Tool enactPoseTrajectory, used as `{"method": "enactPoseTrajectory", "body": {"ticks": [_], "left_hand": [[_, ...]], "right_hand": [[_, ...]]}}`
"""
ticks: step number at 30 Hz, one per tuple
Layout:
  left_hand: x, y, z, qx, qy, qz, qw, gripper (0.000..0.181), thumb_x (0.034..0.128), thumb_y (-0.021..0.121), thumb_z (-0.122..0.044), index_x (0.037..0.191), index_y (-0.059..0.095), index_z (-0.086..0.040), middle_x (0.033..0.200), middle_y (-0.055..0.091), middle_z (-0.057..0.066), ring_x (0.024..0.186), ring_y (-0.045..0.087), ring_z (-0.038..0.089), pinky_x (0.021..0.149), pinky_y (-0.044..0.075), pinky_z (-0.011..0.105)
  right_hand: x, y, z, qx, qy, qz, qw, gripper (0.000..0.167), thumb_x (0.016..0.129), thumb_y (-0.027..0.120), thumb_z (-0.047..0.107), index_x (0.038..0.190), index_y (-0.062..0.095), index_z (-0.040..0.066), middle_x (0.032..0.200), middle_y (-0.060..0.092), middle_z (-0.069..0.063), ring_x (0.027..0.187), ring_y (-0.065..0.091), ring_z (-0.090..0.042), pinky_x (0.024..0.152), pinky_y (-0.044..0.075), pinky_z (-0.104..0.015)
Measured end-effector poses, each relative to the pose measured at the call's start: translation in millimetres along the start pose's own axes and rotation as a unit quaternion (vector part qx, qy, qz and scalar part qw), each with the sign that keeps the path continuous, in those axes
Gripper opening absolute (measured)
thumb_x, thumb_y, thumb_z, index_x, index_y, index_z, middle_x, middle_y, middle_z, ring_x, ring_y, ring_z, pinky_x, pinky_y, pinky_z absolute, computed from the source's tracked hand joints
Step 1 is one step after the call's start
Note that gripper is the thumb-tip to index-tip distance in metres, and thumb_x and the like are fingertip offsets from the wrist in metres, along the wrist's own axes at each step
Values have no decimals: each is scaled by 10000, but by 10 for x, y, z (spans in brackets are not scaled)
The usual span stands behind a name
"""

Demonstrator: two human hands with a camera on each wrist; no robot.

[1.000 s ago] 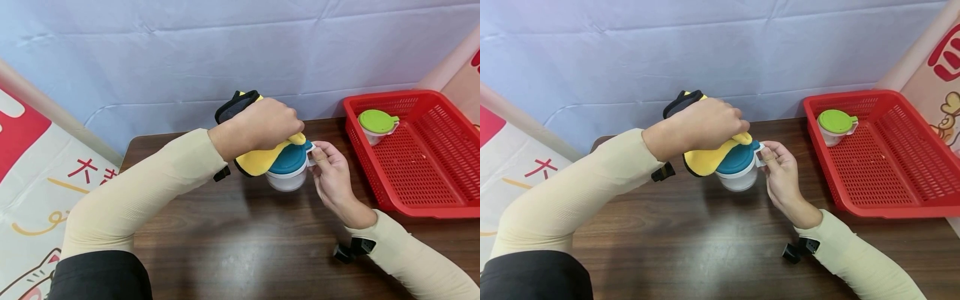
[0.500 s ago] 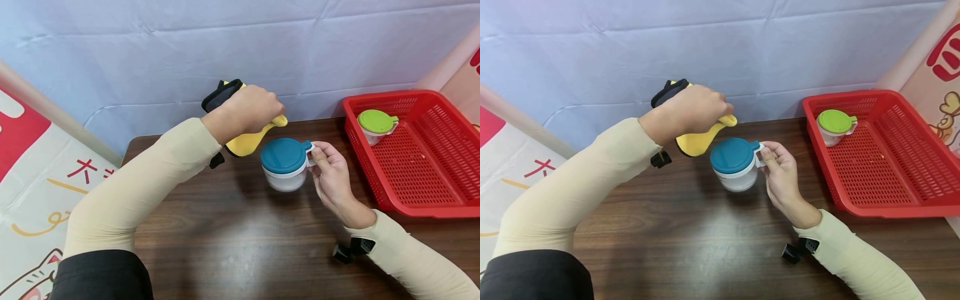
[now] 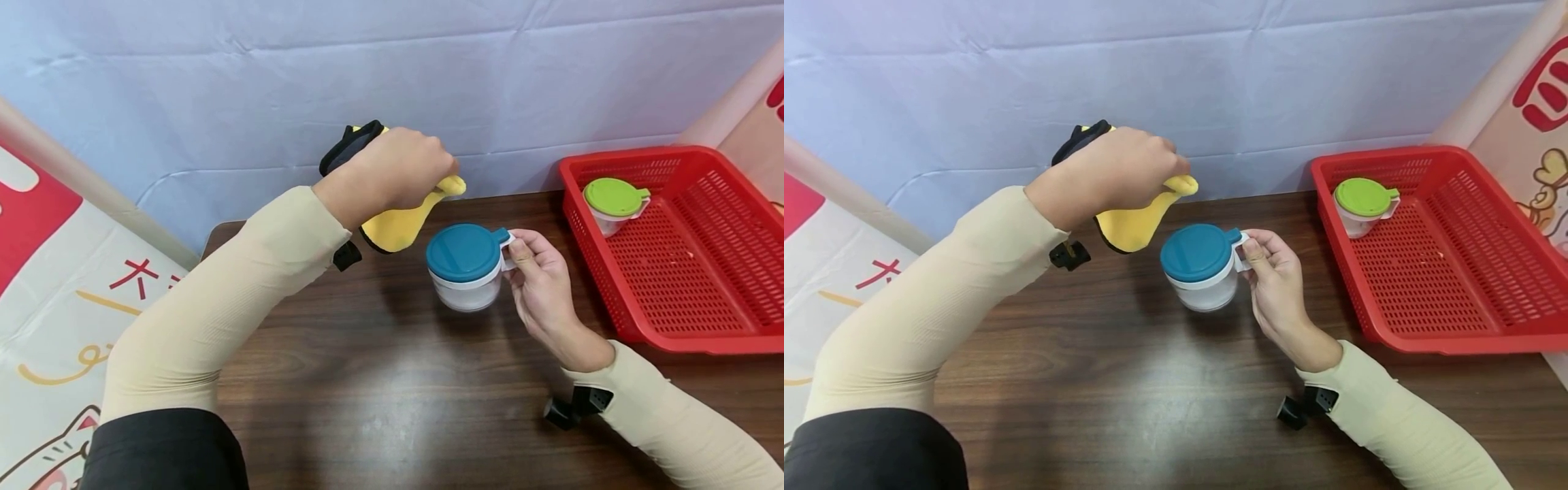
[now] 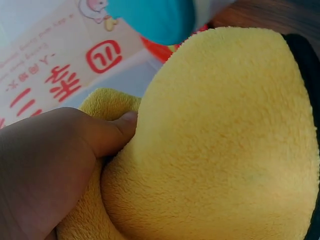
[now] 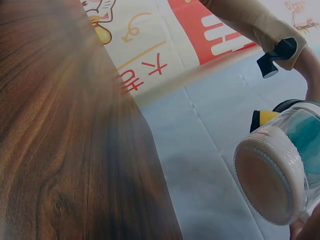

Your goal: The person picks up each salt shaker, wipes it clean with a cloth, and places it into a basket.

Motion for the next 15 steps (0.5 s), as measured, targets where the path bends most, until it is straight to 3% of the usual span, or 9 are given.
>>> {"method": "enactPoseTrajectory", "body": {"ticks": [7, 15], "left_hand": [[-122, -161, -100, -248, 91, -251, 9993, 263, 1026, 617, -262, 1253, 669, -139, 1179, 687, 55, 976, 633, 246, 871, 544, 400], [-295, -356, -450, -365, 529, -73, 9979, 244, 1019, 599, -280, 1235, 683, -204, 1138, 682, -3, 961, 619, 199, 862, 539, 372]], "right_hand": [[2, -4, 0, 6, 13, -30, 10000, 106, 996, 610, 34, 994, 713, 58, 901, 709, -37, 750, 640, -103, 646, 518, -163], [6, -4, 11, -22, 87, -115, 9999, 73, 986, 630, 56, 994, 703, 65, 885, 697, -31, 741, 631, -97, 640, 512, -159]]}}
Point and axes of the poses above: each hand's wrist, its own x-axis towards the middle knuckle, its own y-axis out of the palm, z = x × y, the point moved 1 cm from there along x, towards the middle knuckle
